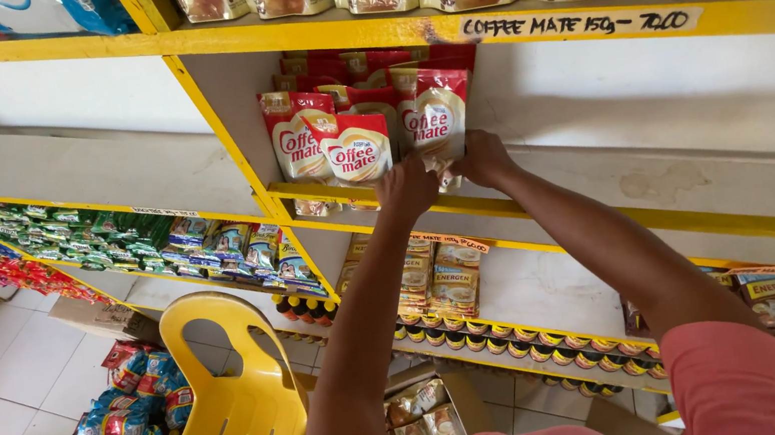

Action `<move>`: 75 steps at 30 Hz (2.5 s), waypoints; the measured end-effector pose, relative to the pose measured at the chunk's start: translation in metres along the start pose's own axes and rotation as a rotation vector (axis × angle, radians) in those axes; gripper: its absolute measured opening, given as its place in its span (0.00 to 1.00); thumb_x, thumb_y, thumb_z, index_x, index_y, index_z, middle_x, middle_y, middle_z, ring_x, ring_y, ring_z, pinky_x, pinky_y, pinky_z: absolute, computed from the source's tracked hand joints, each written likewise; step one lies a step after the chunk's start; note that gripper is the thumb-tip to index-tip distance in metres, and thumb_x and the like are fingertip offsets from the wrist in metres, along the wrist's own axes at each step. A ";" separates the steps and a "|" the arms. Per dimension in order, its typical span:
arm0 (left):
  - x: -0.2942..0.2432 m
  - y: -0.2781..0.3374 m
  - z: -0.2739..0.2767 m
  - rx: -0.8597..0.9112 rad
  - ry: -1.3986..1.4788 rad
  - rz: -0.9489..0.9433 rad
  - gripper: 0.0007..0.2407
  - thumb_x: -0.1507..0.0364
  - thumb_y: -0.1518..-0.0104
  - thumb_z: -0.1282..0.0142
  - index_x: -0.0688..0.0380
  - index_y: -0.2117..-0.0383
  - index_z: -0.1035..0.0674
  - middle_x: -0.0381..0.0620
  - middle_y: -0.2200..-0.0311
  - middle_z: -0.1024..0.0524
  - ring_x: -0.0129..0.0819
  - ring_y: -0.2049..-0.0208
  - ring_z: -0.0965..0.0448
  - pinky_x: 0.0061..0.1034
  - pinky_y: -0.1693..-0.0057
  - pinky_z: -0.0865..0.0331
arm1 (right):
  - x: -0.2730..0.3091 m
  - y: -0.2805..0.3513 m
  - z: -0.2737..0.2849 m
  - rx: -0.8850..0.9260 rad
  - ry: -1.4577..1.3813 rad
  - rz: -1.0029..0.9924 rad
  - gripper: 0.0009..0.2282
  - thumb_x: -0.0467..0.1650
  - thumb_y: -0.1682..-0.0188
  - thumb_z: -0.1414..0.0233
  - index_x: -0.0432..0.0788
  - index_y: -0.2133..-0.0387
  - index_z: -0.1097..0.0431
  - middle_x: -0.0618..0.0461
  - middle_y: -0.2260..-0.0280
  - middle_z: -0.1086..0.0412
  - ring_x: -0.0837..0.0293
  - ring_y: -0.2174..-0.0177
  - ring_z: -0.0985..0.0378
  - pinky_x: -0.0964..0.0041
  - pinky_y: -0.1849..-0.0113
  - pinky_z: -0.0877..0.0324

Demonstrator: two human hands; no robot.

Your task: Stocking individual pouches of coffee creamer onto a retail shelf in a grocery store.

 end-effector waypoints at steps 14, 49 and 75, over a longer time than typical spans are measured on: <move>-0.011 0.011 0.015 0.001 -0.112 0.021 0.20 0.53 0.41 0.50 0.58 0.67 0.15 0.60 0.65 0.18 0.56 0.59 0.17 0.47 0.51 0.25 | -0.002 -0.016 -0.001 -0.117 0.054 0.121 0.18 0.32 0.67 0.31 0.39 0.63 0.23 0.39 0.66 0.21 0.45 0.64 0.16 0.54 0.60 0.24; -0.030 0.040 0.041 -0.262 -0.029 -0.218 0.12 0.61 0.40 0.46 0.52 0.75 0.17 0.54 0.74 0.18 0.55 0.71 0.17 0.49 0.63 0.25 | 0.003 0.002 -0.011 0.239 0.621 -0.148 0.20 0.50 0.61 0.36 0.46 0.78 0.19 0.54 0.77 0.22 0.52 0.65 0.18 0.53 0.61 0.25; 0.287 0.432 -0.124 -0.139 0.496 0.460 0.11 0.73 0.41 0.46 0.54 0.53 0.21 0.57 0.57 0.20 0.55 0.58 0.18 0.43 0.53 0.24 | 0.000 0.263 -0.173 -0.052 -0.361 0.219 0.06 0.27 0.40 0.44 0.37 0.56 0.31 0.50 0.64 0.25 0.65 0.67 0.23 0.71 0.62 0.27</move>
Point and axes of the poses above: each hand's wrist, its own y-axis away from the middle knuckle, its own z-axis out of the back of the hand, x = y × z, the point moved 10 cm from there along -y, towards the middle knuckle
